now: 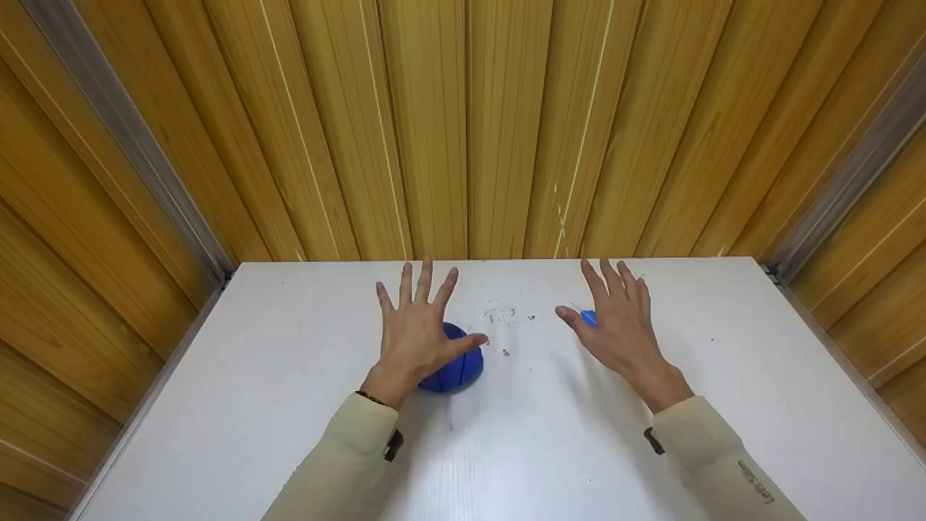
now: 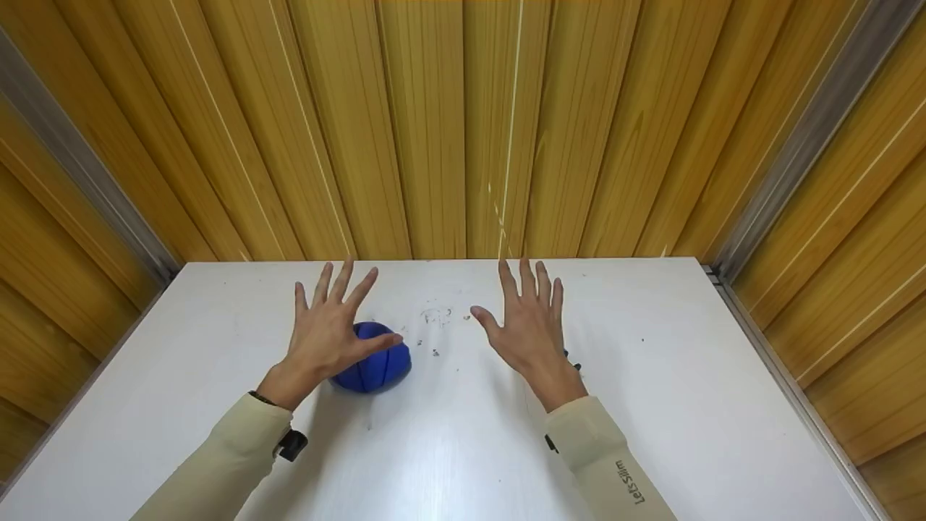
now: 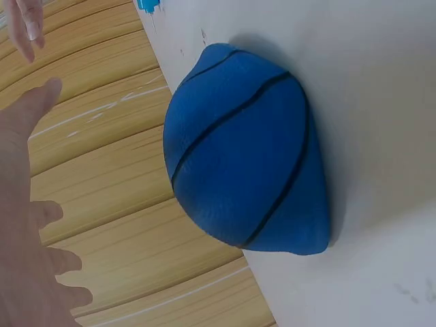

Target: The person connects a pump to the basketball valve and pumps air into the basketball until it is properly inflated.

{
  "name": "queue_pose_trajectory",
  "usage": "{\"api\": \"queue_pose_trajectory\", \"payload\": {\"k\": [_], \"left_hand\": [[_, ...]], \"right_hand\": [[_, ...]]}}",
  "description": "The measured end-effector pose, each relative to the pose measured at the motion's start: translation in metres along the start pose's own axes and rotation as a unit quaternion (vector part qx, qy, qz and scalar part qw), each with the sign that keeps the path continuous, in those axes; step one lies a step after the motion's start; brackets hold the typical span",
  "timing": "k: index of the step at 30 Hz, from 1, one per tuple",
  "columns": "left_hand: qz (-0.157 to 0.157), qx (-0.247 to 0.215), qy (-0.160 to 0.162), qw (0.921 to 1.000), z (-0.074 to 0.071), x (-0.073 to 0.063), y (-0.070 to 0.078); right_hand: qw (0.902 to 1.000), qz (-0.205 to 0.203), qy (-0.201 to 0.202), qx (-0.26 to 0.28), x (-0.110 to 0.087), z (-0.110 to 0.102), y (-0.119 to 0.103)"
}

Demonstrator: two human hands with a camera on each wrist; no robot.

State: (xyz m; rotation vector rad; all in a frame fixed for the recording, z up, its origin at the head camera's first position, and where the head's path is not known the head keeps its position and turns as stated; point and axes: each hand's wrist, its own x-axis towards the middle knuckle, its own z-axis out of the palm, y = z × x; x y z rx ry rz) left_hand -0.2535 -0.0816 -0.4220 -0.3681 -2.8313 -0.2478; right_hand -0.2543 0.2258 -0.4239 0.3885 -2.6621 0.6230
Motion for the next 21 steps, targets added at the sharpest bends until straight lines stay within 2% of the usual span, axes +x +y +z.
{"api": "queue_pose_trajectory", "payload": {"k": [6, 13, 21], "left_hand": [[0.006, -0.004, 0.001, 1.0000, 0.008, -0.005, 0.002], [0.006, -0.007, -0.013, 0.9999, 0.021, -0.011, 0.003], [-0.002, -0.005, -0.021, 0.9998, 0.036, -0.022, 0.007]], "right_hand": [[0.9998, 0.013, 0.002, 0.011, -0.006, 0.002, 0.010], [0.9993, 0.023, 0.016, 0.024, -0.013, 0.006, 0.020], [0.9958, 0.067, 0.001, 0.062, -0.026, 0.015, 0.033]]}}
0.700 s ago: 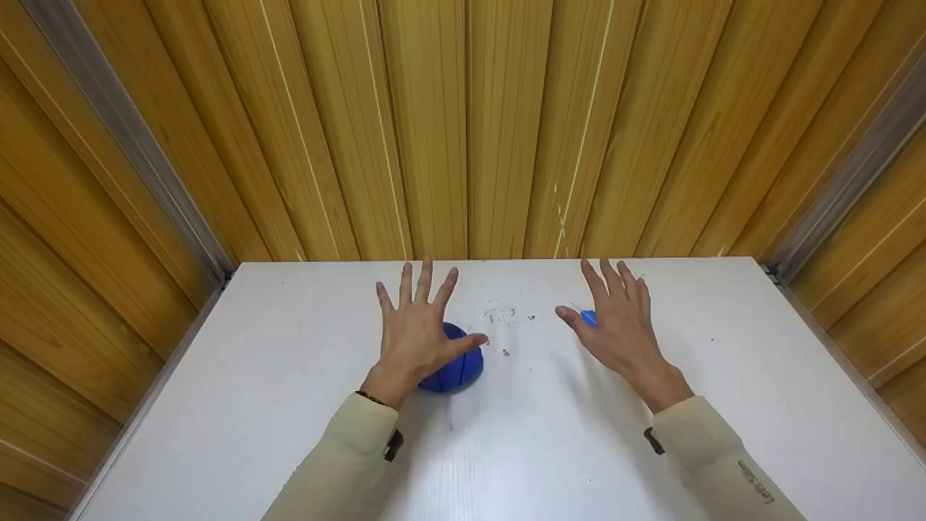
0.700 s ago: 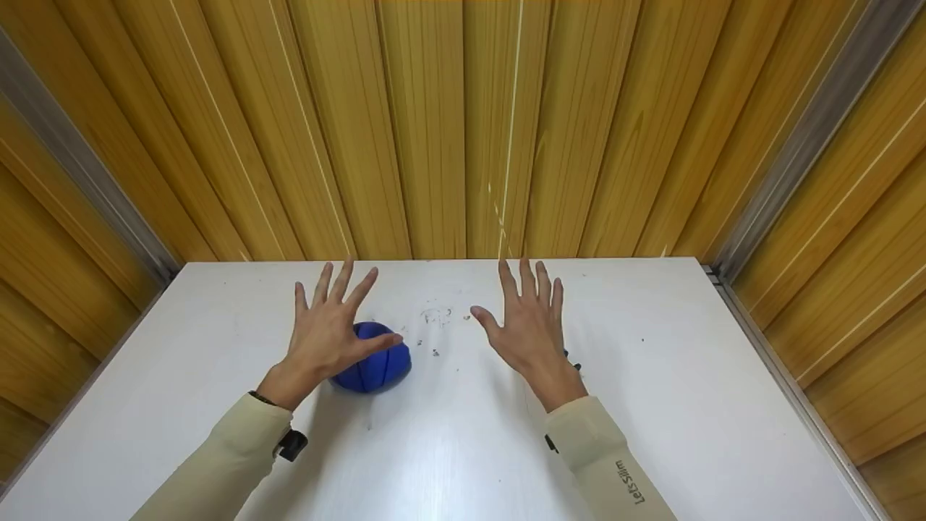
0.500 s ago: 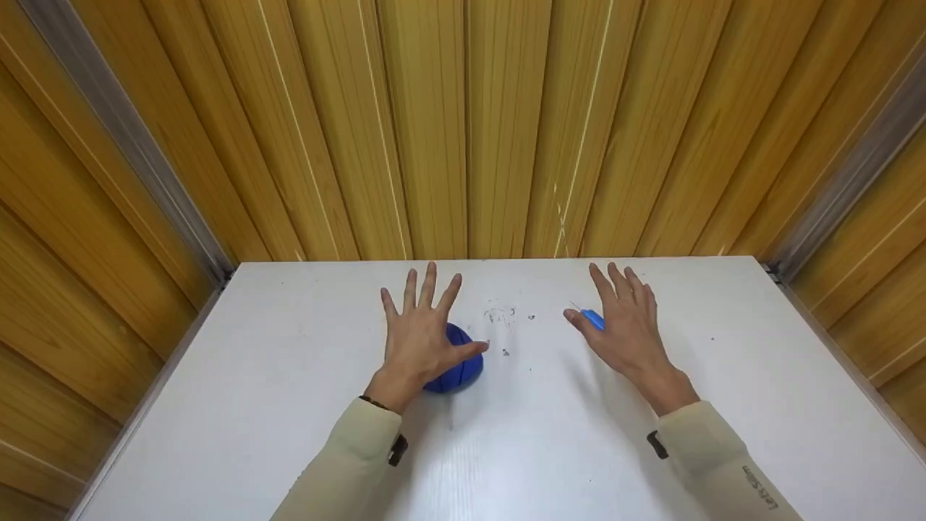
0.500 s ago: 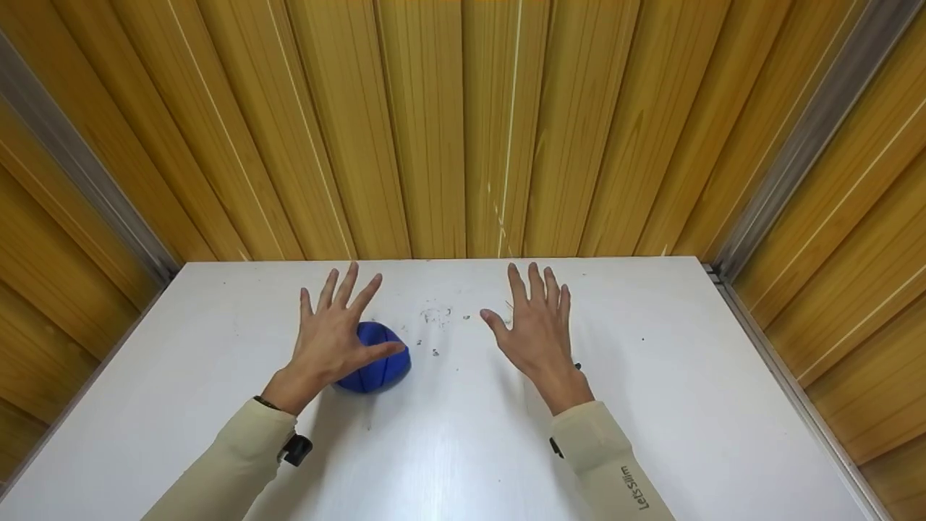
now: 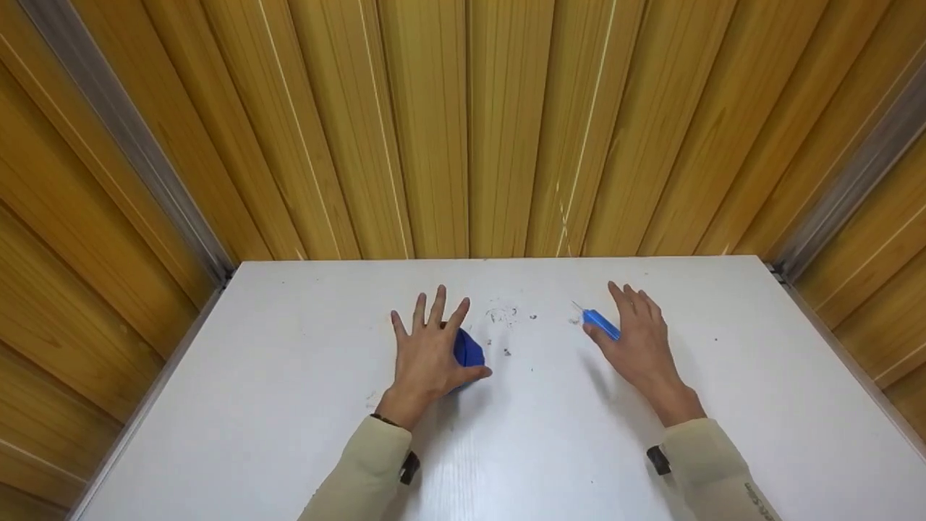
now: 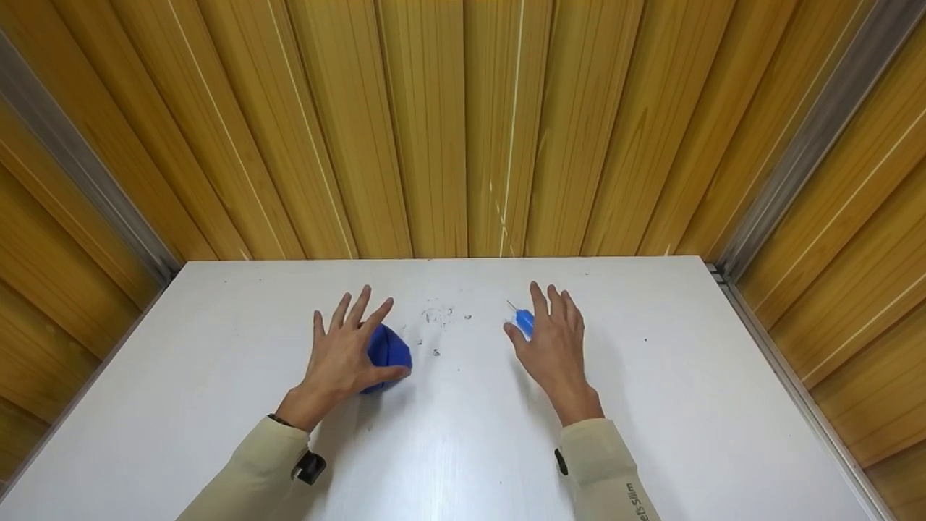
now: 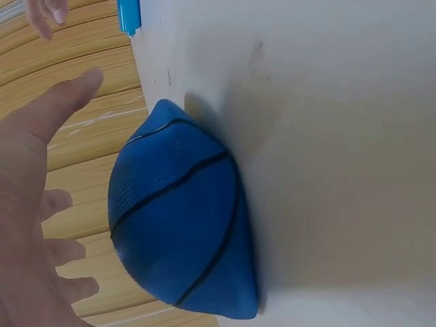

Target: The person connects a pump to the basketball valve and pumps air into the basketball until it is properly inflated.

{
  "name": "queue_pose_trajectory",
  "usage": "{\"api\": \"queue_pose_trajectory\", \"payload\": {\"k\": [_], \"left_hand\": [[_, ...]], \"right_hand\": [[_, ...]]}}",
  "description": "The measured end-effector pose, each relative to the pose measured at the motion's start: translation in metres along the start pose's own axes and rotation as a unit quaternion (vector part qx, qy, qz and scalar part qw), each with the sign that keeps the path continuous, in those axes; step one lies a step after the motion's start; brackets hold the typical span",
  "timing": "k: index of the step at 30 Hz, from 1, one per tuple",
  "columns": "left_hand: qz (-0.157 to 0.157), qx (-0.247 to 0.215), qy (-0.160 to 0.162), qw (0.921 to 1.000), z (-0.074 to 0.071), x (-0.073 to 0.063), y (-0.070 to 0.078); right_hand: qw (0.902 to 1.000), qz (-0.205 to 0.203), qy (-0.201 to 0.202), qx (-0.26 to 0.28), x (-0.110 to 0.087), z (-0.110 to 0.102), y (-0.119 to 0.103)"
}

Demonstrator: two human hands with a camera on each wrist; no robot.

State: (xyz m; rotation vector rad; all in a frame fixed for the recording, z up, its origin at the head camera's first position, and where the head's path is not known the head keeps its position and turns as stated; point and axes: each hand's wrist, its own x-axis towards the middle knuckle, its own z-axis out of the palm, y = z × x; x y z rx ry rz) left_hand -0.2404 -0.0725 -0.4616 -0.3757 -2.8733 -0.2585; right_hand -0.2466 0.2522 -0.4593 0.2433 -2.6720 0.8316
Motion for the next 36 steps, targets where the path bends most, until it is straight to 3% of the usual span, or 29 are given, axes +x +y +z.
{"api": "queue_pose_trajectory", "payload": {"k": [17, 29, 36], "left_hand": [[-0.027, -0.081, -0.018, 0.9962, 0.025, -0.012, 0.003], [-0.044, -0.090, -0.013, 0.9949, 0.032, -0.014, 0.000], [-0.041, -0.097, 0.003, 0.9945, 0.033, -0.013, -0.001]], "right_hand": [[0.9923, 0.103, -0.064, 0.025, -0.009, -0.002, 0.024], [0.9832, 0.158, -0.088, 0.020, -0.011, -0.002, 0.031], [0.9807, 0.165, -0.100, 0.029, -0.011, -0.003, 0.035]]}}
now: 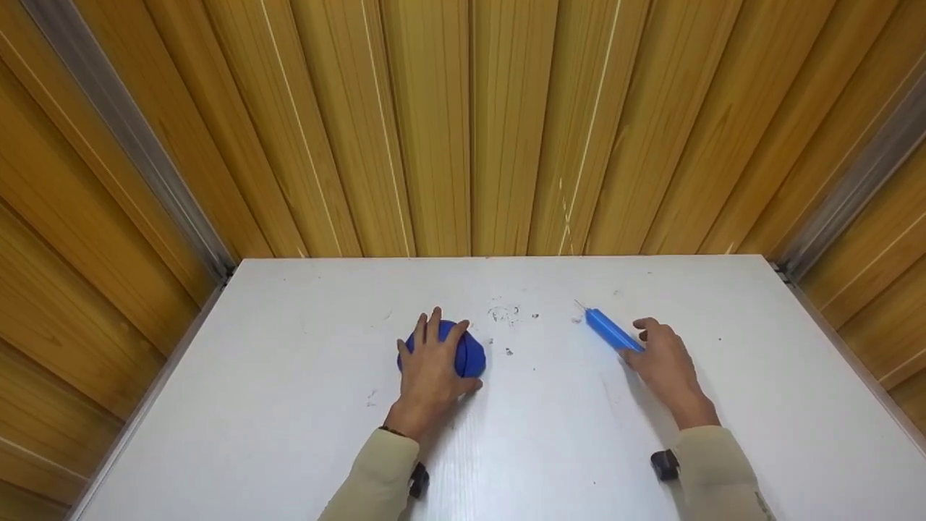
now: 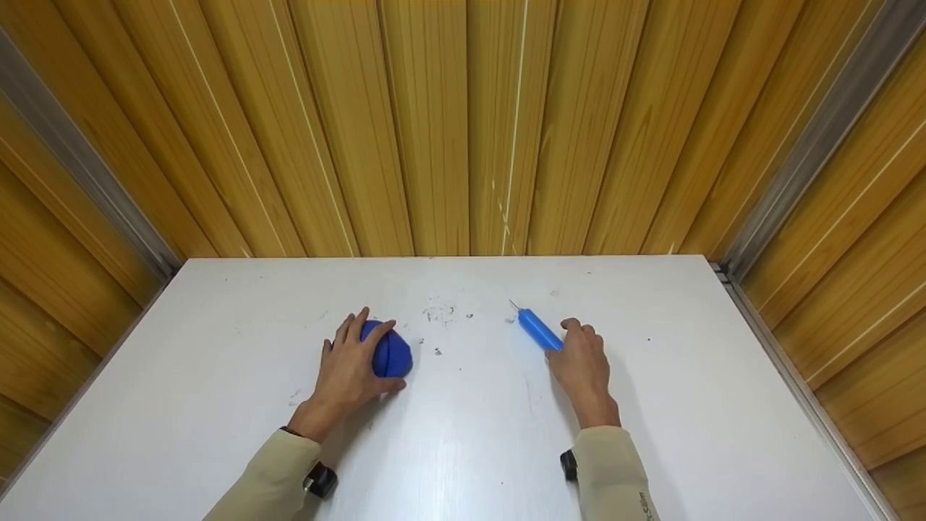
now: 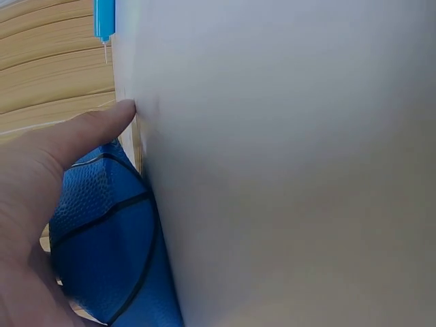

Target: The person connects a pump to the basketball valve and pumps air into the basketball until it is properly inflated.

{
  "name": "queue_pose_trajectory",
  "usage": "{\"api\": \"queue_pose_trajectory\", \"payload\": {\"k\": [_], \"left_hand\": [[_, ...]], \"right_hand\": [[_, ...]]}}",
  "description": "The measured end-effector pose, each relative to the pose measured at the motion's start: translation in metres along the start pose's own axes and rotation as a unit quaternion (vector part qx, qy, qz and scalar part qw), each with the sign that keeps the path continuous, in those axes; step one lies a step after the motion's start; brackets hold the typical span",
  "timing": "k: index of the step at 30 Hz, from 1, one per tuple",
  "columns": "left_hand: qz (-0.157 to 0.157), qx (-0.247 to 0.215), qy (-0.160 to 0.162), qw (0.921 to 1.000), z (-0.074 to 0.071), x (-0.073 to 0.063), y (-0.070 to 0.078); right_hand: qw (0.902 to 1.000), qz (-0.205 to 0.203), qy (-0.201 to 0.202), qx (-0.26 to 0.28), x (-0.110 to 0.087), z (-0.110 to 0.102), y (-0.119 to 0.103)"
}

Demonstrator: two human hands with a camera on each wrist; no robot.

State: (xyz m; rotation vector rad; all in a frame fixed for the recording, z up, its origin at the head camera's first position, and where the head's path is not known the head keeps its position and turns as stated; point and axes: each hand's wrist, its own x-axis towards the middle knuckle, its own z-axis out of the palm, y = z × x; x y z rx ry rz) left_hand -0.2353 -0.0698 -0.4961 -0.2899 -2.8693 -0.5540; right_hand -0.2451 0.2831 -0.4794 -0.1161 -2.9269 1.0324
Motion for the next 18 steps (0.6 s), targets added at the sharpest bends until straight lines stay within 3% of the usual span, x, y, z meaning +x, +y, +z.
{"api": "queue_pose_trajectory", "payload": {"k": [5, 18], "left_hand": [[0.013, 0.011, 0.017, 0.9997, 0.0009, -0.0004, -0.0012], [0.006, 0.001, 0.027, 0.9996, -0.0036, 0.0003, -0.0046]], "right_hand": [[0.9999, -0.008, -0.006, -0.005, 0.0011, -0.0010, 0.0032], [0.9996, -0.018, 0.004, 0.020, 0.0004, 0.0017, 0.0026]]}}
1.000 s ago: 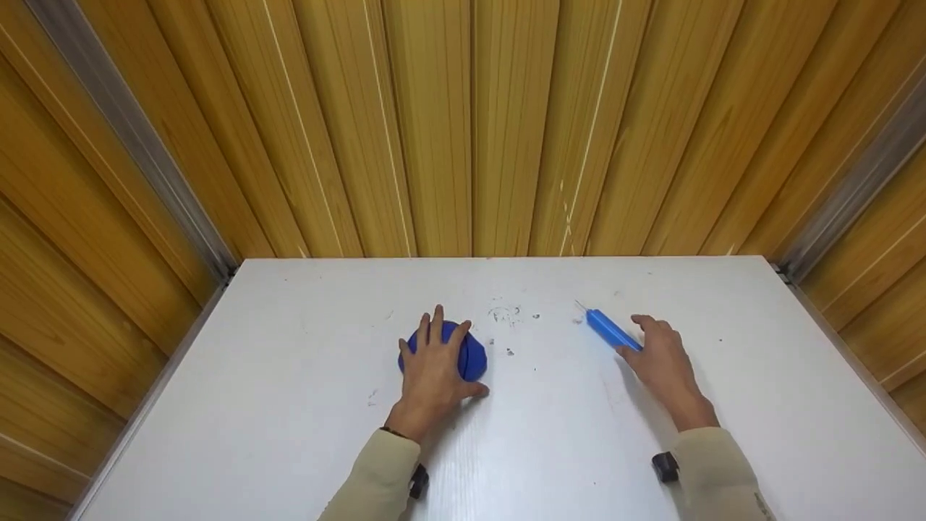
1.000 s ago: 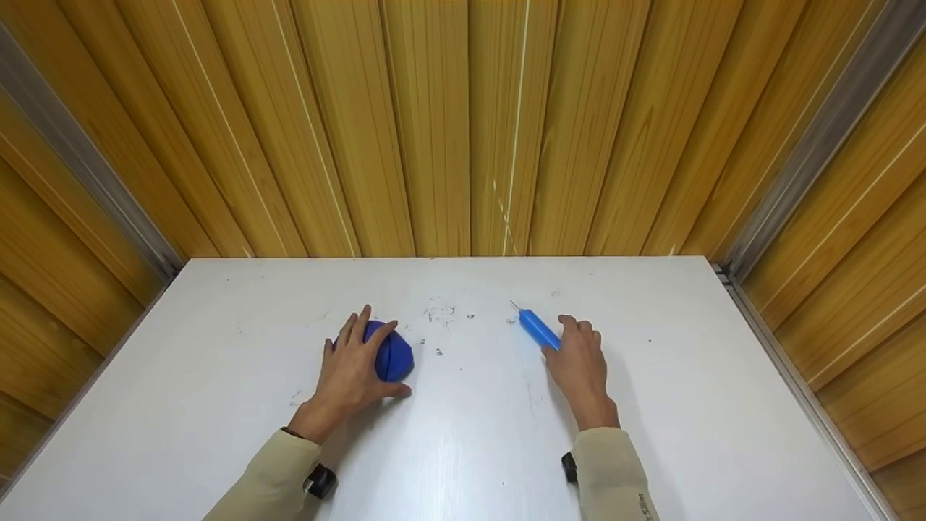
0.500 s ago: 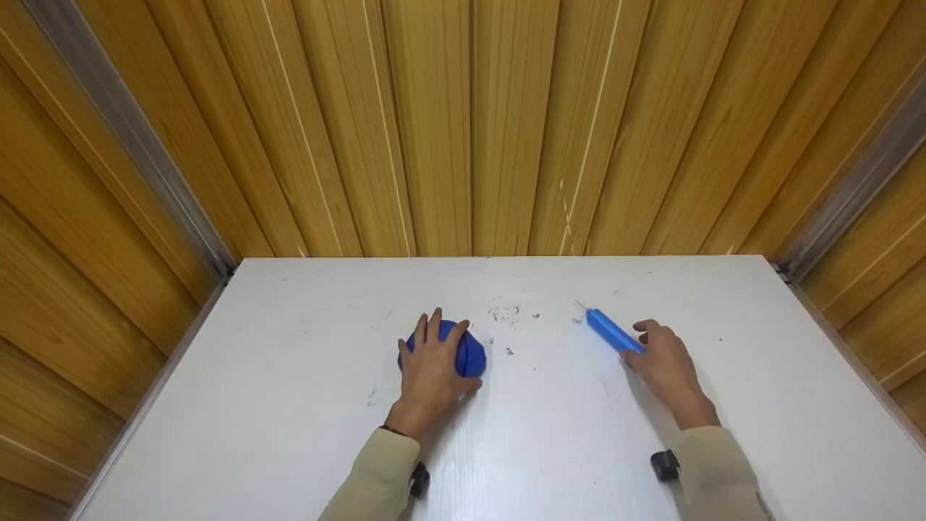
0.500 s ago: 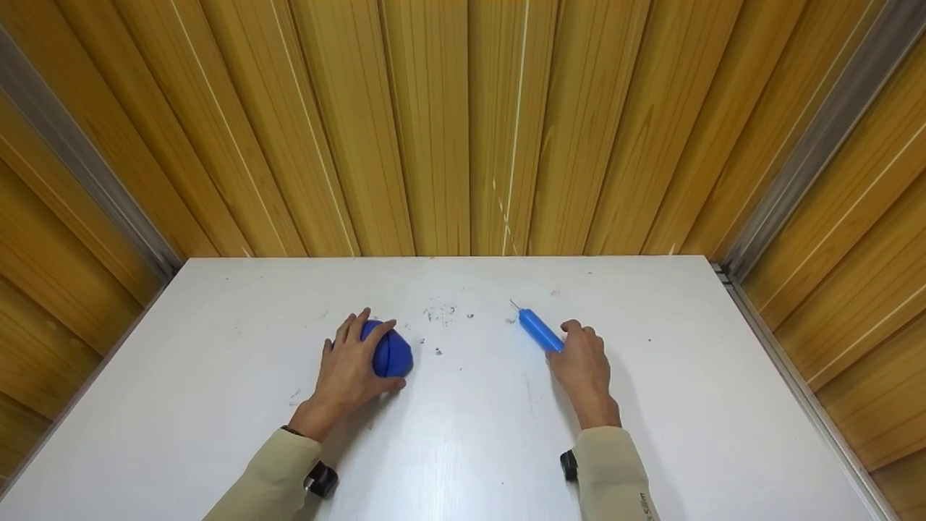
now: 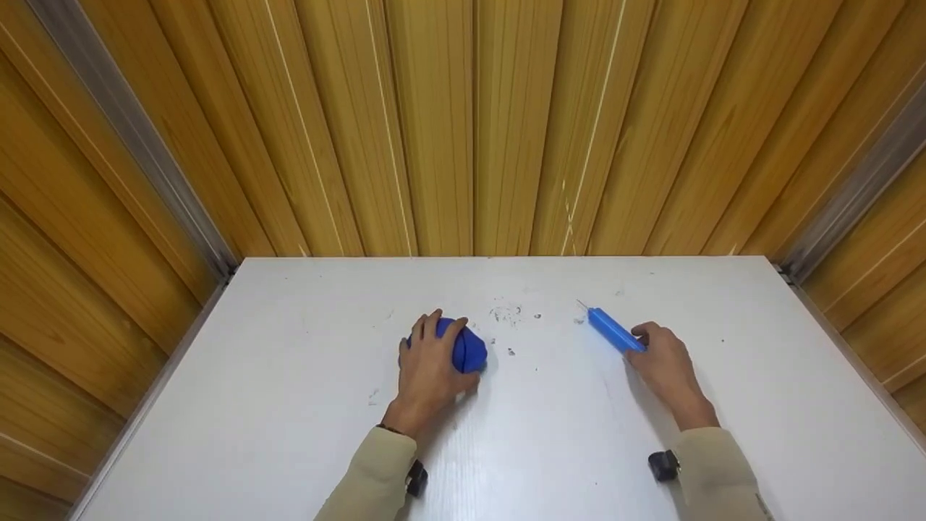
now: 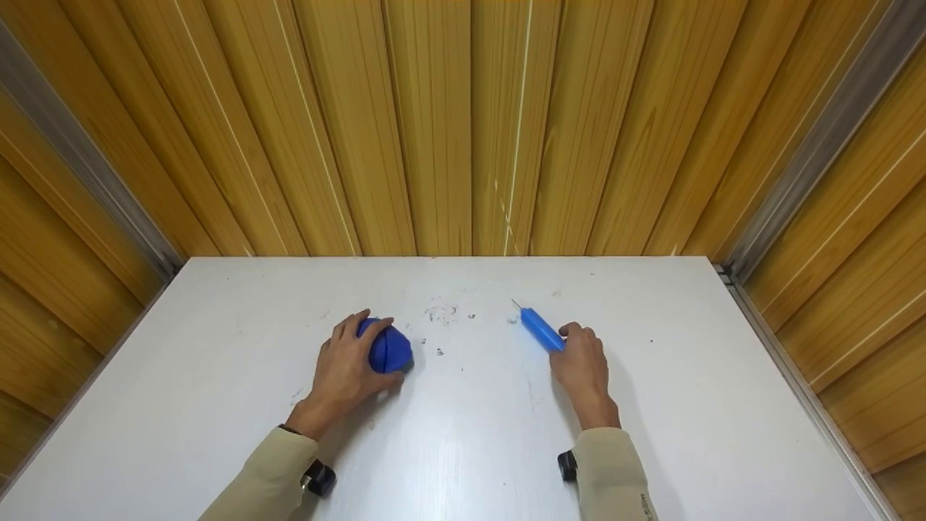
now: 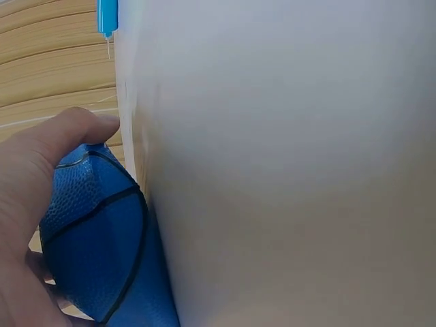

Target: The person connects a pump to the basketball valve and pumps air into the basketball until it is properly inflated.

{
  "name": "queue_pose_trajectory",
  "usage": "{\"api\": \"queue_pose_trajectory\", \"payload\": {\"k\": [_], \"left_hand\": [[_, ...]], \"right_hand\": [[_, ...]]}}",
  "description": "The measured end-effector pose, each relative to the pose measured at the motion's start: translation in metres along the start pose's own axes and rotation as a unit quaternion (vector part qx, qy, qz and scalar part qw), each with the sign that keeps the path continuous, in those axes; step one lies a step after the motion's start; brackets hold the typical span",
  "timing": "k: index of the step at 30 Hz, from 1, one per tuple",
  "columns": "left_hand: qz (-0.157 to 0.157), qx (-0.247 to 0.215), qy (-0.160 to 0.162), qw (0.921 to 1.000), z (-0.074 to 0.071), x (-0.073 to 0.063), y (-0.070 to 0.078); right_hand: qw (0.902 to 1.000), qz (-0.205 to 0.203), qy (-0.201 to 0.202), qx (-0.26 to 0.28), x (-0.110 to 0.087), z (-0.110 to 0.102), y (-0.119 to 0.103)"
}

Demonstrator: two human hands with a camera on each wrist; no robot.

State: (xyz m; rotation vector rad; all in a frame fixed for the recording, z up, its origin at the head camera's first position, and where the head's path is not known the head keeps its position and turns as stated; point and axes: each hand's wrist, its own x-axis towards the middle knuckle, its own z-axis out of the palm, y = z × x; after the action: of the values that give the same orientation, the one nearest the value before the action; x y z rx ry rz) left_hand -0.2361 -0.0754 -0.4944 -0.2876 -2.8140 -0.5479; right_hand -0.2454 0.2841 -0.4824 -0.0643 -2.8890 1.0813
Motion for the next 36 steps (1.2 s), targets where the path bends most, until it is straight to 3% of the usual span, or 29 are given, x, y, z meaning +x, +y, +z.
{"api": "queue_pose_trajectory", "payload": {"k": [7, 15, 27, 36], "left_hand": [[-0.006, -0.032, 0.009, 0.9994, -0.004, 0.003, -0.002], [0.002, -0.064, 0.047, 0.9968, -0.007, 0.005, -0.007], [-0.023, -0.124, 0.061, 0.9901, -0.013, 0.005, -0.008], [-0.028, -0.183, 0.069, 0.9803, -0.017, 0.003, -0.007]], "right_hand": [[0.9991, -0.012, 0.037, 0.018, 0.001, 0.002, -0.007], [0.9958, -0.042, 0.068, 0.047, -0.003, -0.003, -0.026], [0.9897, -0.072, 0.062, 0.107, -0.015, -0.012, -0.064], [0.9838, -0.083, 0.043, 0.153, -0.025, -0.002, -0.085]]}}
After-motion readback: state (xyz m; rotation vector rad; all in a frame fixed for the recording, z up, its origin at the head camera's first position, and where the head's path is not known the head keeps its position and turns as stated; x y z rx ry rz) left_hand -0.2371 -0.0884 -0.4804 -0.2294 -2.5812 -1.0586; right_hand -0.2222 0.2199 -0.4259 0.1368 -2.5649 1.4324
